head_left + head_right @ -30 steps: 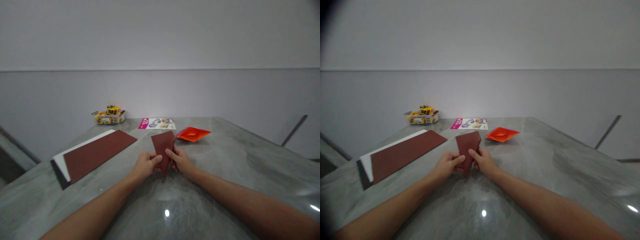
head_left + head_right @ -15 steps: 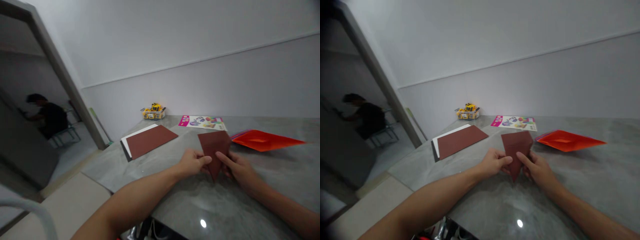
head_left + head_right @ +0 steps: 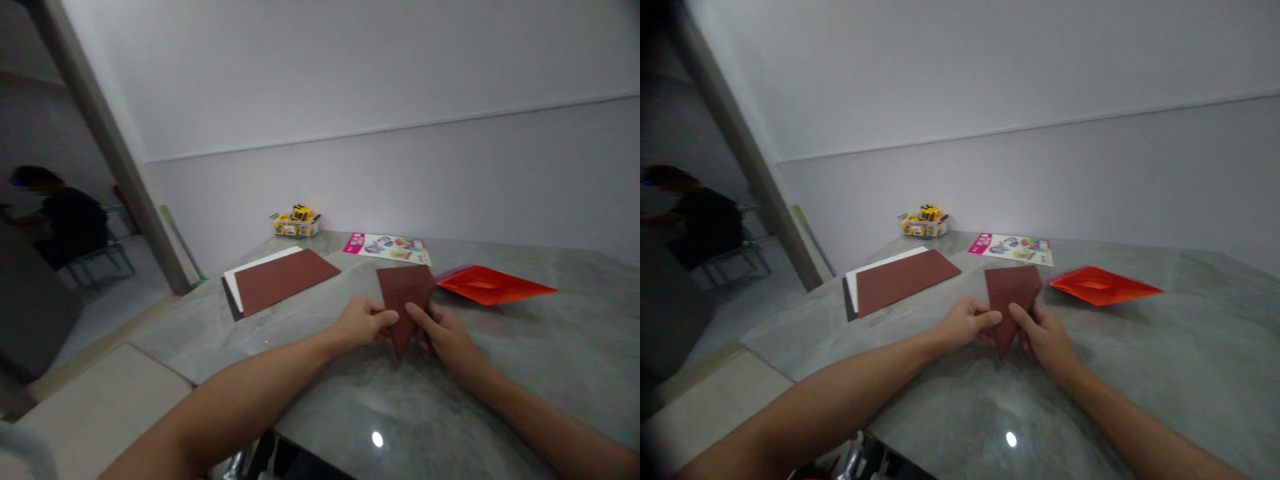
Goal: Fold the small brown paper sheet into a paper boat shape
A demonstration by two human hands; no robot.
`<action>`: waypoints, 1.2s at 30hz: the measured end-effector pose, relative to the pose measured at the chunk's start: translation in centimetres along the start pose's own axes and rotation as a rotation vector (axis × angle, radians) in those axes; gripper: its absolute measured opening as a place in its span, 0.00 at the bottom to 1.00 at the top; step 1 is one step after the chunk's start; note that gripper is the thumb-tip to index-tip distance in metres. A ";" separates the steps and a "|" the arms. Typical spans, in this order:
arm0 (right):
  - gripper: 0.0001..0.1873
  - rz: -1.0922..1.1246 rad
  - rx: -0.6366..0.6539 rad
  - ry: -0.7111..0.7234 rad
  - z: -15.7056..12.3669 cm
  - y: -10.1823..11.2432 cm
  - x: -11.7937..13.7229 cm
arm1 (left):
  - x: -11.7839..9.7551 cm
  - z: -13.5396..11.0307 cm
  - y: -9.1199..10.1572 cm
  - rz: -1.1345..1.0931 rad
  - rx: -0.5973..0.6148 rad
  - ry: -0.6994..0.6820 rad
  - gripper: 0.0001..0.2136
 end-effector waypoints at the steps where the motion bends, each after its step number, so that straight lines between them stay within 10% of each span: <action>1: 0.25 0.031 0.011 0.019 0.0 -0.1 0.2 | -0.2 -0.1 -0.1 0.011 0.003 -0.003 0.22; 36: 0.27 0.138 0.117 0.091 0.5 -0.4 -0.4 | -0.8 -0.5 -0.7 0.127 0.147 -0.054 0.23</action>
Point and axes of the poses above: each hand's wrist, its own z-axis towards the middle knuckle, its own y-axis out of the back of the hand, x = y × z, the point moved 5 cm from there along z, towards the middle knuckle, and after that the axes turned 4 degrees about y, right-handed, at the moved point
